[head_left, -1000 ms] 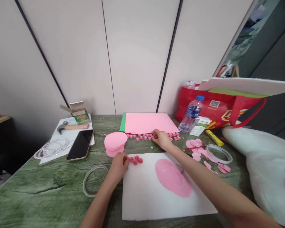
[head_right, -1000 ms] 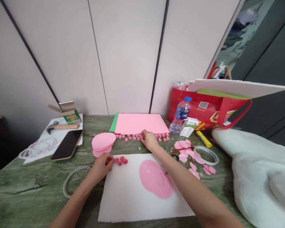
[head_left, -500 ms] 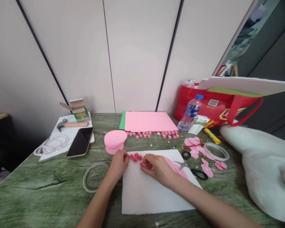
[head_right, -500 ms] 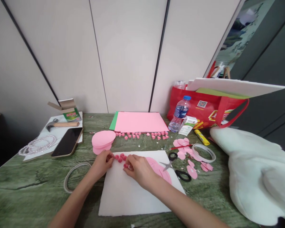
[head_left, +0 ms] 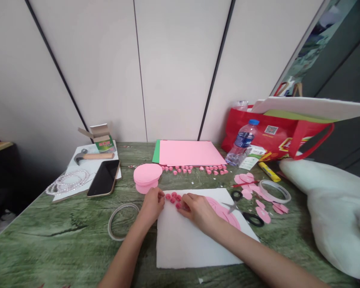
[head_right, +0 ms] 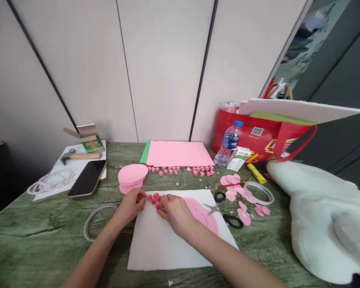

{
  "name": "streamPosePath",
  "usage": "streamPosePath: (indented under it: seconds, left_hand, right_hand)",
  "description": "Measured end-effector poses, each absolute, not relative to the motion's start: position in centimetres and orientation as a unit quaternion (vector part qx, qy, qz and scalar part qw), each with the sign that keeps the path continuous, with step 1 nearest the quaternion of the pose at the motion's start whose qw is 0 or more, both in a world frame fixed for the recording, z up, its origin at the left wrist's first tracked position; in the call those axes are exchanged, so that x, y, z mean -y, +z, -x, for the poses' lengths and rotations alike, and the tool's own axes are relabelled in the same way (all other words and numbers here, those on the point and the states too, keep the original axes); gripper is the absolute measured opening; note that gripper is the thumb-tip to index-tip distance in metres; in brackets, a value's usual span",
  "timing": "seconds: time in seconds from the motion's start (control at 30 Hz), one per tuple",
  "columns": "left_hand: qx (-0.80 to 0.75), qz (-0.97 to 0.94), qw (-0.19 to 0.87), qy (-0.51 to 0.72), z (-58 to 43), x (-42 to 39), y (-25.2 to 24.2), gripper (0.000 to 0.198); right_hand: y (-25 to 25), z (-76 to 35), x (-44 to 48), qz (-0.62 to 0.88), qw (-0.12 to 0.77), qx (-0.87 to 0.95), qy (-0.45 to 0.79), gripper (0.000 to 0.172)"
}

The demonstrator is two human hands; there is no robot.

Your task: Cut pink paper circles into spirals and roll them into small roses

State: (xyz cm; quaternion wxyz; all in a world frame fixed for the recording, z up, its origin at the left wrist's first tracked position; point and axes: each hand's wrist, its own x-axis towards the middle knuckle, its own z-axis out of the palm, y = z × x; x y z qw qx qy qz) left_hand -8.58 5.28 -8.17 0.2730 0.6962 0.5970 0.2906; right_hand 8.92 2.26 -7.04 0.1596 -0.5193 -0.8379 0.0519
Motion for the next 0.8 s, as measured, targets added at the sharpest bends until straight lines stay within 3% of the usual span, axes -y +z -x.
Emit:
streamPosePath:
  seconds: [0.2,0.4,0.53,0.8]
  left_hand:
    - [-0.599,-0.693,0.276,0.291,8.6,-5.3,-8.1,0.013]
    - [-0.598,-0.688,0.285,0.296,8.6,-5.3,-8.0,0.012]
    - [-0.596,-0.687,0.288,0.300,8.6,-5.3,-8.0,0.011]
    - [-0.593,-0.680,0.290,0.319,8.7,-5.3,-8.0,0.009]
  right_hand:
    - [-7.1,-8.7,-2.2,0.521,0.183,0.831,0.070,0.007]
    - [-6.3,-11.5,-4.5,0.516,0.251,0.810,0.125,0.016]
    - [-5.9,-15.4,-8.9,0.586,0.268,0.761,0.071,0.011]
    - [-7.0,-16.0,-14.7,0.560,0.213,0.798,0.062,0.035]
